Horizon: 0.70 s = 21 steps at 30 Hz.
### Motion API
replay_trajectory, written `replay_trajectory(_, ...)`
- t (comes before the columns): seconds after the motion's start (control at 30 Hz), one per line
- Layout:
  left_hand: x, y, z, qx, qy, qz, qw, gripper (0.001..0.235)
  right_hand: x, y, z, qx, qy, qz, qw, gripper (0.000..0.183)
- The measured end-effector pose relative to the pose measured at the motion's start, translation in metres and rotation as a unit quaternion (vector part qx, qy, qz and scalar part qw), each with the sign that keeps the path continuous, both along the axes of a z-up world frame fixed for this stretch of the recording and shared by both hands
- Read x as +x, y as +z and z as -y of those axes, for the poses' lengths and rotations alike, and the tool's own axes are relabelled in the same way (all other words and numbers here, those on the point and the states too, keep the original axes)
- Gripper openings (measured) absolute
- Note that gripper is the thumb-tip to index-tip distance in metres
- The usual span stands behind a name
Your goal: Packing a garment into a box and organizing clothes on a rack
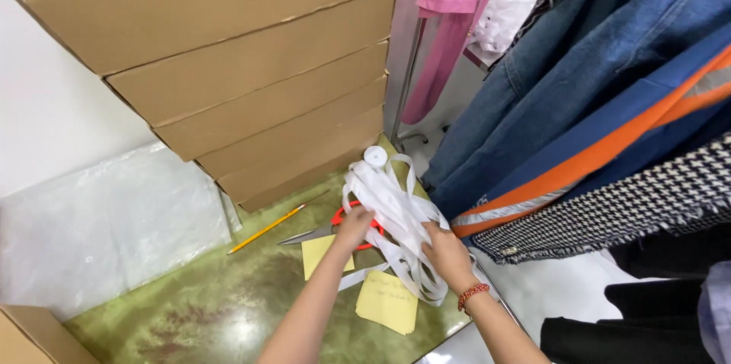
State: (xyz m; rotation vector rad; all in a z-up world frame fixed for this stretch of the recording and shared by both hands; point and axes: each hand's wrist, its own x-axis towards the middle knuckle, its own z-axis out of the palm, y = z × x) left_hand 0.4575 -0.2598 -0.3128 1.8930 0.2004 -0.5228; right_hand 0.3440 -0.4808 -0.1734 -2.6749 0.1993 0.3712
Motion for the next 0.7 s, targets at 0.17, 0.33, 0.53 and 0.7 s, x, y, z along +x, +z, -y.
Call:
replay_trajectory(0.17, -0.087, 0.108, -0.015, -0.098, 0.044, -0.17, 0.98, 0.039, -0.012, -0.051, 0.005, 0.038, 0.009, 0.077, 0.996, 0.063)
replay_trajectory(0.33, -0.129, 0.088, -0.029, -0.125, 0.07, -0.13, 0.981, 0.042, -0.044, -0.046, 0.01, 0.095, 0.028, 0.264, 0.96, 0.065)
replay_trajectory(0.53, -0.186, 0.041, -0.078, -0.054, 0.179, -0.06, 0.981, 0.069, -0.075, -0.015, 0.02, 0.019, -0.043, 0.102, 0.994, 0.065)
replay_trajectory(0.7, -0.264, 0.073, -0.13, -0.1, 0.245, -0.063, 0.962, 0.057, -0.079, -0.04, 0.012, -0.086, -0.049, 0.22, 0.97, 0.049)
